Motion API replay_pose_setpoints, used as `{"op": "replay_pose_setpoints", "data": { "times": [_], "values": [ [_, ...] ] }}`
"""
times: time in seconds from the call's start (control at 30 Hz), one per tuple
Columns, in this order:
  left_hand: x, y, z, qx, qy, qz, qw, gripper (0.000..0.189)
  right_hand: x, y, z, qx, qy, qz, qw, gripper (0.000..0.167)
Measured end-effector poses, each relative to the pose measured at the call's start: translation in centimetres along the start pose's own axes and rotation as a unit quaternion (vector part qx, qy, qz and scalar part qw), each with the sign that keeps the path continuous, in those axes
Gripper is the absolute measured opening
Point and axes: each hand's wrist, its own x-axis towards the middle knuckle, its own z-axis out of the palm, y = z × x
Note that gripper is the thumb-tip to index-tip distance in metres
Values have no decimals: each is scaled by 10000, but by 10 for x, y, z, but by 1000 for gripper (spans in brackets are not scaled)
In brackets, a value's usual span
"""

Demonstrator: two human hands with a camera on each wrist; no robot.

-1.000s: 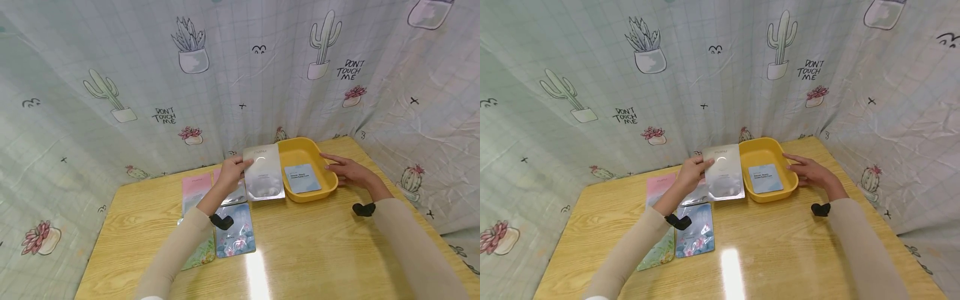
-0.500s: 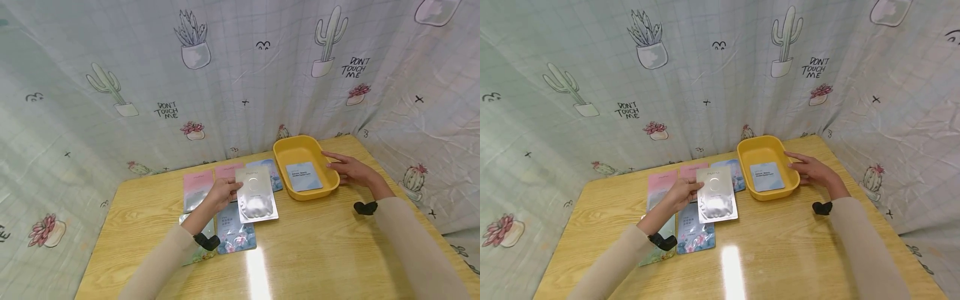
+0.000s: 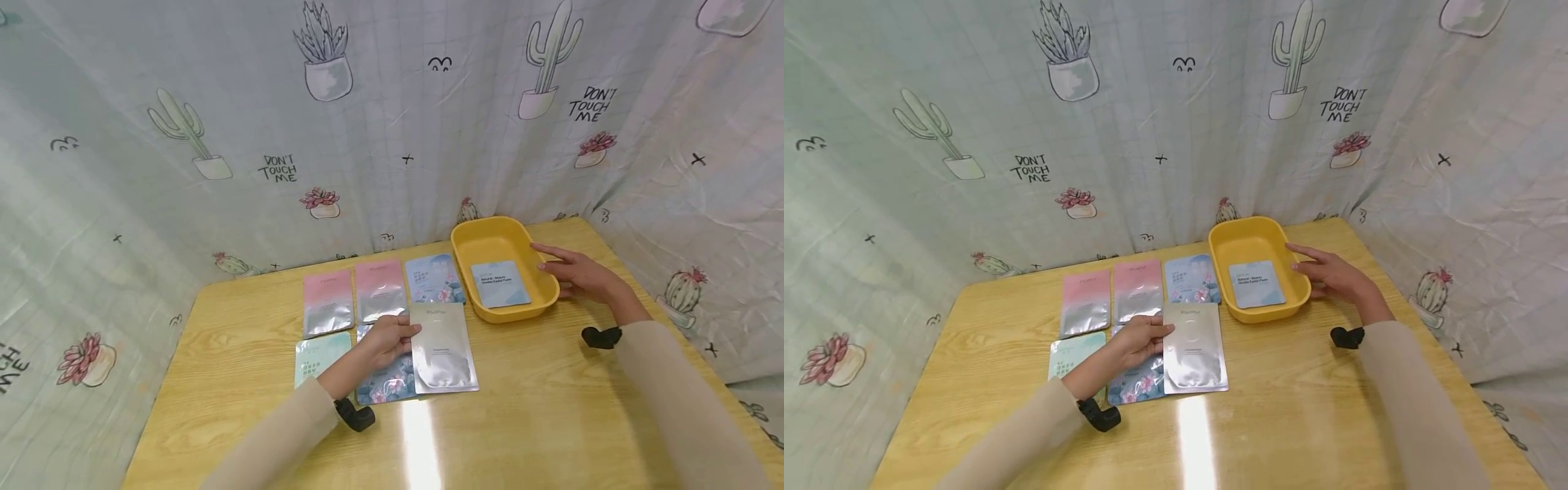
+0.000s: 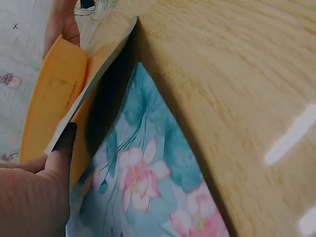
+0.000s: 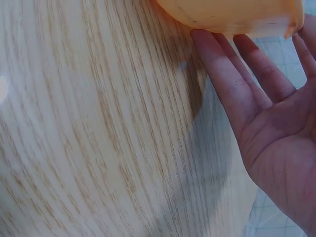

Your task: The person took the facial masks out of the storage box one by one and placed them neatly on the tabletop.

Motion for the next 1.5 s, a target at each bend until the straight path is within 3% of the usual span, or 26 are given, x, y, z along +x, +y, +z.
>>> {"op": "replay_pose_setpoints", "data": {
  "times": [0.17, 0.23, 0.33, 0.6, 0.9, 1.0, 1.3, 1.5],
  "values": [
    [6, -2, 10, -16, -74, -100, 9999, 8, -3, -4, -2, -90, 29, 70, 9999, 69],
    [9, -3, 12, -57, -75, -65, 9999, 24, -3, -5, -3, -111, 12, 52, 9999, 69],
    [12, -3, 14, -136, 21, -9, 9999, 31, -3, -5, -3, -209, 11, -30, 9998, 69],
    [20, 1, 12, -280, 299, 107, 9991, 28, -5, -5, -5, -474, 103, -138, 9987, 68],
    [26, 7, 8, 126, 373, 235, 9989, 33, -13, -6, -10, -621, 207, -113, 9978, 69],
    [28, 8, 8, 72, 353, 202, 9991, 34, -14, -5, -12, -579, 193, -73, 9981, 69],
    [23, 2, 7, 232, 19, -115, 9997, 40, -15, -3, -13, -393, 111, -41, 9992, 67],
    [13, 4, 6, 780, -74, -56, 9969, 19, -15, -5, -12, -392, 99, 12, 9992, 67]
  ]
}}
